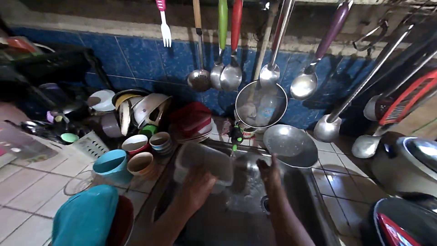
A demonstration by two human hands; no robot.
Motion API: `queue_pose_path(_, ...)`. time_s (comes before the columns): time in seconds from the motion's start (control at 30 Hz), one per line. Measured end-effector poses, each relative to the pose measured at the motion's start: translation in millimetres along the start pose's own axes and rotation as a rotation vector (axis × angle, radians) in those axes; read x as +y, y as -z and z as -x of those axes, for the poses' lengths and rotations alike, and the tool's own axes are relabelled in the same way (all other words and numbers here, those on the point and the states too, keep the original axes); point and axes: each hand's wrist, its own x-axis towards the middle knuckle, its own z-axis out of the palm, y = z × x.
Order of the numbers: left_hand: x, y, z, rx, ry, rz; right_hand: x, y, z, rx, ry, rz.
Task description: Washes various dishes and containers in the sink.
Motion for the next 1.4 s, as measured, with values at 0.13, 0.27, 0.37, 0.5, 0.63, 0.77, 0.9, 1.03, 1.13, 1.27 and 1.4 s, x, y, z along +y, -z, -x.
queue_pose_path(0.13, 15, -54, -29, -0.057, -0.16, 0.065, -29, 36, -40, 0.2, 0.147, -0.057)
queue_pose_path(0.27, 20, -105, -57, -0.054, -0.198, 0.219, -34, 54, -12, 0.178, 0.215, 0.243)
queue_pose_path(0.37, 12, -130, -71, -0.104, -0.154, 0.545, -33, 67, 23, 0.069, 0.229, 0.455)
queue_pose_path(0.5, -6, -113, -75, -0.073, 0.123, 1.331, -33, 82, 40, -0.041, 0.223, 0.804)
queue_pose_path(0.63, -24, -93, -73, -0.098, 0.443, 1.735, -30, 62, 39, -0.226, 0.187, 1.158)
queue_pose_path(0.77, -18, -97, -63, -0.008, 0.586, 1.824, -2, 23, 24, -0.28, 0.516, 1.849)
queue_pose_path(0.9, 10, -93, -53, 0.126, 0.609, 1.864, 54, -10, -5, -0.532, 0.792, 1.773)
queue_pose_path(1.03, 22, -95, -50, 0.252, 0.53, 1.811, 80, -75, 11, -0.336, 0.376, 0.743)
queue_pose_path(1.13, 24, -92, -46, 0.304, 0.452, 1.684, 86, -99, 17, -0.349, -0.117, -0.122)
queue_pose_path(1.27, 9, -72, -42, 0.306, 0.417, 1.644, 91, -90, 42, -0.568, 0.019, 0.359)
queue_pose_path(1.4, -20, -67, -25, 0.255, 0.596, 1.757, 57, -46, 57, -1.268, 0.354, 1.533)
